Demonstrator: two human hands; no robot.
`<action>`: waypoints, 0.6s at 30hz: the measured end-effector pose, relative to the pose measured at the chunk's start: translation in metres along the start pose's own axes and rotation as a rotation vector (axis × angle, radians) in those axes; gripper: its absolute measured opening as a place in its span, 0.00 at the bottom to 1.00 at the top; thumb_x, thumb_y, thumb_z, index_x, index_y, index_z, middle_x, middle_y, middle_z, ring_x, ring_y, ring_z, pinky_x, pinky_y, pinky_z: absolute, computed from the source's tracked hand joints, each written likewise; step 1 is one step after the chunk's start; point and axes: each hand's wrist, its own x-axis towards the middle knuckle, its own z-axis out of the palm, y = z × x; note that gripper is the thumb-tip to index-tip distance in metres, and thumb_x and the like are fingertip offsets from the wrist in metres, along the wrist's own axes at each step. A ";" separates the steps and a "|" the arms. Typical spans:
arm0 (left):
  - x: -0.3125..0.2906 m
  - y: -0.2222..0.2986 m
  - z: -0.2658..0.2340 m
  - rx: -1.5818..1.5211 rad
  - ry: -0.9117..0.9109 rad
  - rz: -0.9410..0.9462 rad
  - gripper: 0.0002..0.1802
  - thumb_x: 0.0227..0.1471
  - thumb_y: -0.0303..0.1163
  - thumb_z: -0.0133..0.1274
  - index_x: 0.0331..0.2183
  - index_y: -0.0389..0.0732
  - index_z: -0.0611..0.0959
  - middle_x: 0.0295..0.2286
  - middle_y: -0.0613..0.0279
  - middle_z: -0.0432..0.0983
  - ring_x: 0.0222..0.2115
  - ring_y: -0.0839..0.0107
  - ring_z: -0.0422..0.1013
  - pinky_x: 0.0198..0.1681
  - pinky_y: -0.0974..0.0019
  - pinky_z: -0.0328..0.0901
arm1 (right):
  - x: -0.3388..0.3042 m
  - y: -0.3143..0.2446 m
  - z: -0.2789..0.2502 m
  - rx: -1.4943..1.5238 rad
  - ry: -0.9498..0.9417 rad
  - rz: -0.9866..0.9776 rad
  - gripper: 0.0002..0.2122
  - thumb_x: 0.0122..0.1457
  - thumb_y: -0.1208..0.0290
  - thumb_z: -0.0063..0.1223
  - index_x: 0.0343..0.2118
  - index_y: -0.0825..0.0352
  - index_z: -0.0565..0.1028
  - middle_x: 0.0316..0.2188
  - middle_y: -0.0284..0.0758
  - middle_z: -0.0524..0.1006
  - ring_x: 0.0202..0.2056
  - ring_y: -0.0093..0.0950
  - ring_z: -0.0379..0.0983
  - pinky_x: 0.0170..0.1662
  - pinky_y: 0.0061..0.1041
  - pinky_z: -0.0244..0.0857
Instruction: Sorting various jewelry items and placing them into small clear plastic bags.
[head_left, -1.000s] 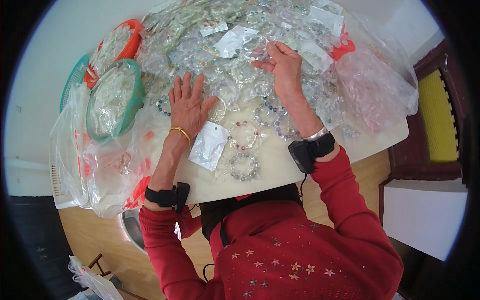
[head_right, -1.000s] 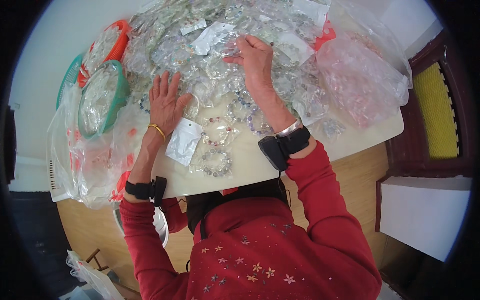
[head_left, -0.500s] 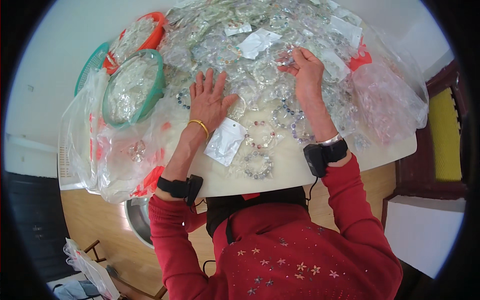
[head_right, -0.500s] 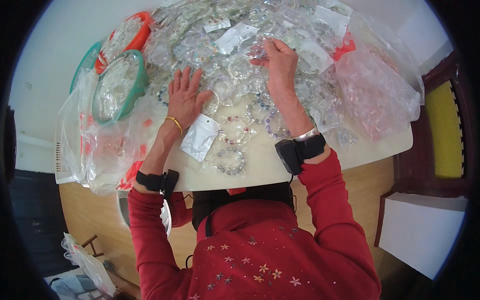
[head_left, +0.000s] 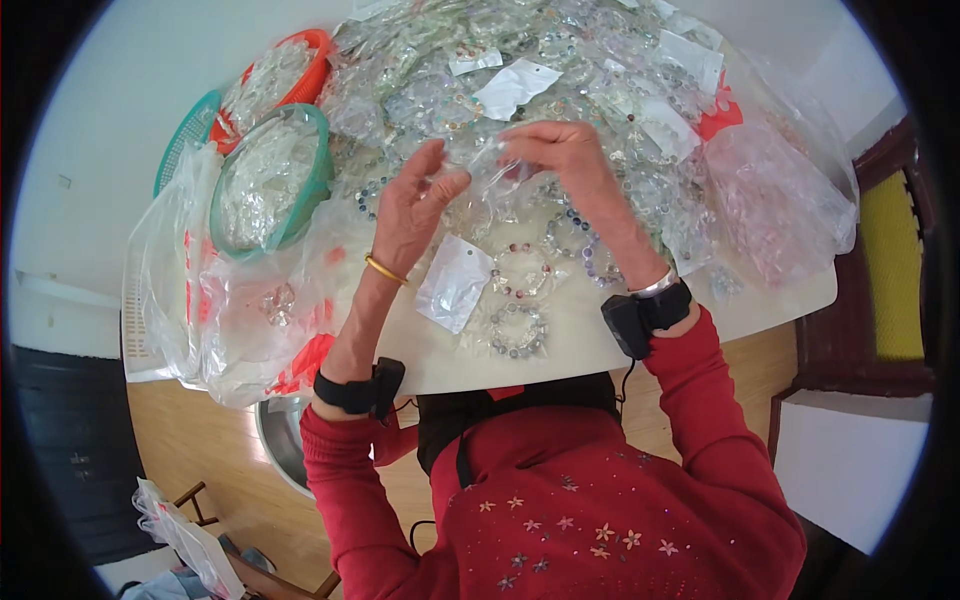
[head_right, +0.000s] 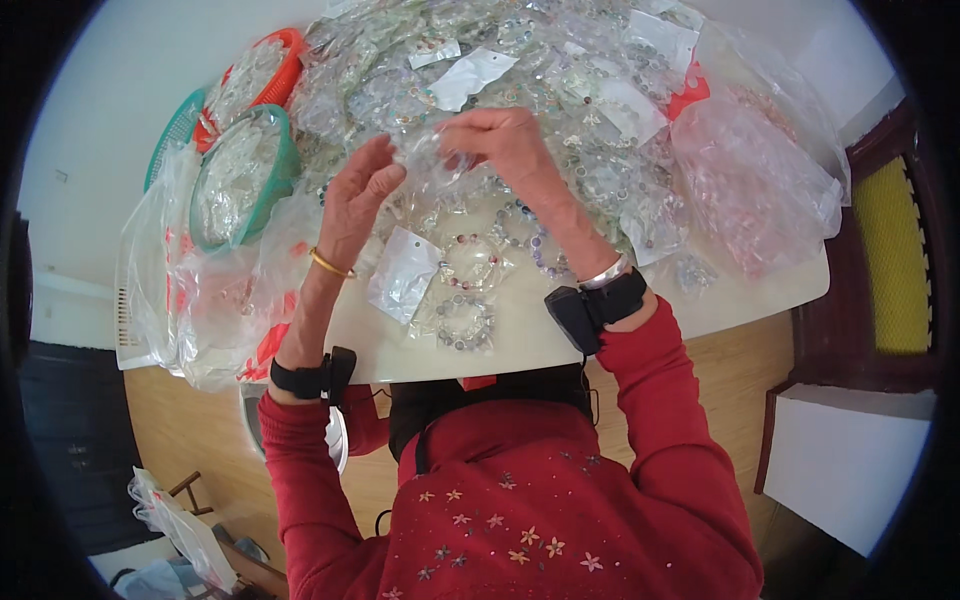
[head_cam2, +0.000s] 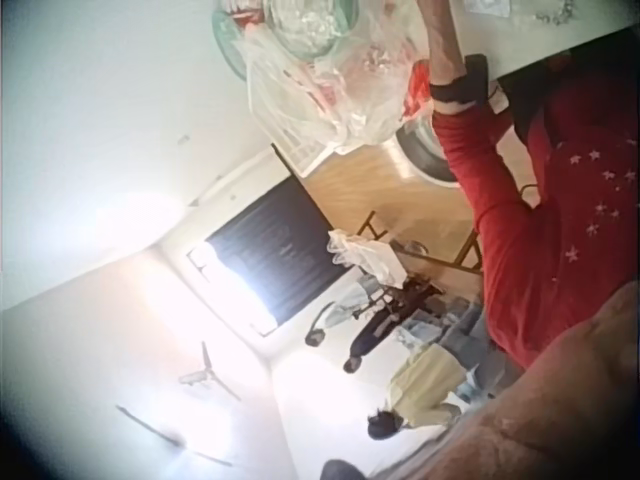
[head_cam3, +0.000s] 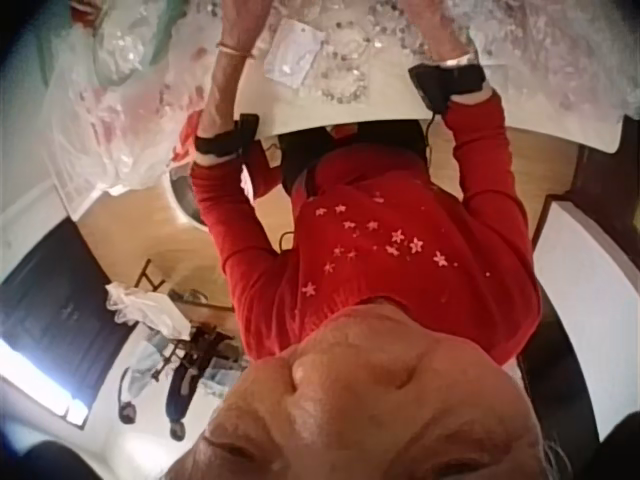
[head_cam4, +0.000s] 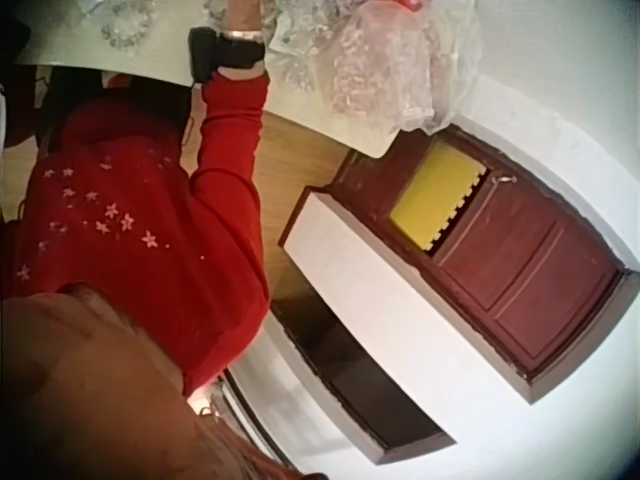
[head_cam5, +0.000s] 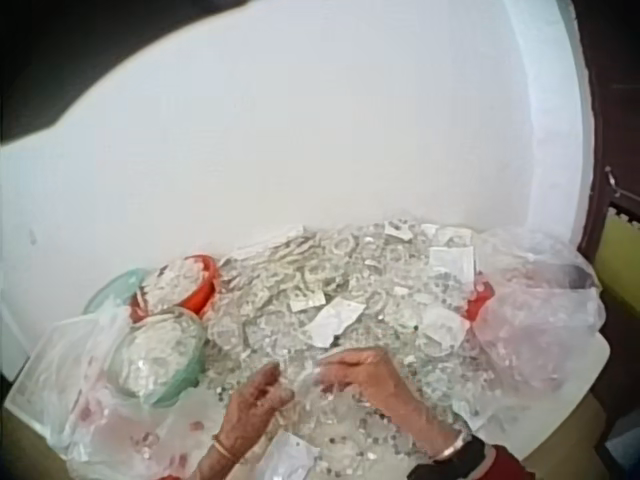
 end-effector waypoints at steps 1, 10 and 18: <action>-0.006 0.004 0.003 -0.293 -0.031 -0.073 0.23 0.49 0.38 0.53 0.43 0.32 0.73 0.37 0.52 0.74 0.34 0.65 0.72 0.37 0.70 0.66 | -0.001 0.000 0.002 -0.074 -0.096 -0.009 0.12 0.55 0.70 0.50 0.38 0.72 0.75 0.27 0.35 0.78 0.27 0.24 0.75 0.29 0.19 0.69; -0.045 -0.001 -0.012 -0.550 0.167 -0.451 0.09 0.51 0.29 0.50 0.35 0.35 0.77 0.25 0.62 0.76 0.19 0.77 0.71 0.22 0.76 0.66 | 0.010 -0.003 -0.030 0.029 0.479 -0.125 0.12 0.56 0.67 0.49 0.34 0.73 0.76 0.26 0.38 0.77 0.25 0.24 0.74 0.31 0.19 0.69; -0.051 -0.014 -0.017 -0.663 0.267 -0.416 0.09 0.51 0.29 0.49 0.34 0.35 0.77 0.25 0.64 0.75 0.21 0.77 0.71 0.22 0.76 0.66 | 0.013 -0.004 -0.055 0.092 0.606 -0.169 0.12 0.55 0.68 0.50 0.33 0.74 0.75 0.26 0.40 0.77 0.25 0.26 0.75 0.30 0.21 0.69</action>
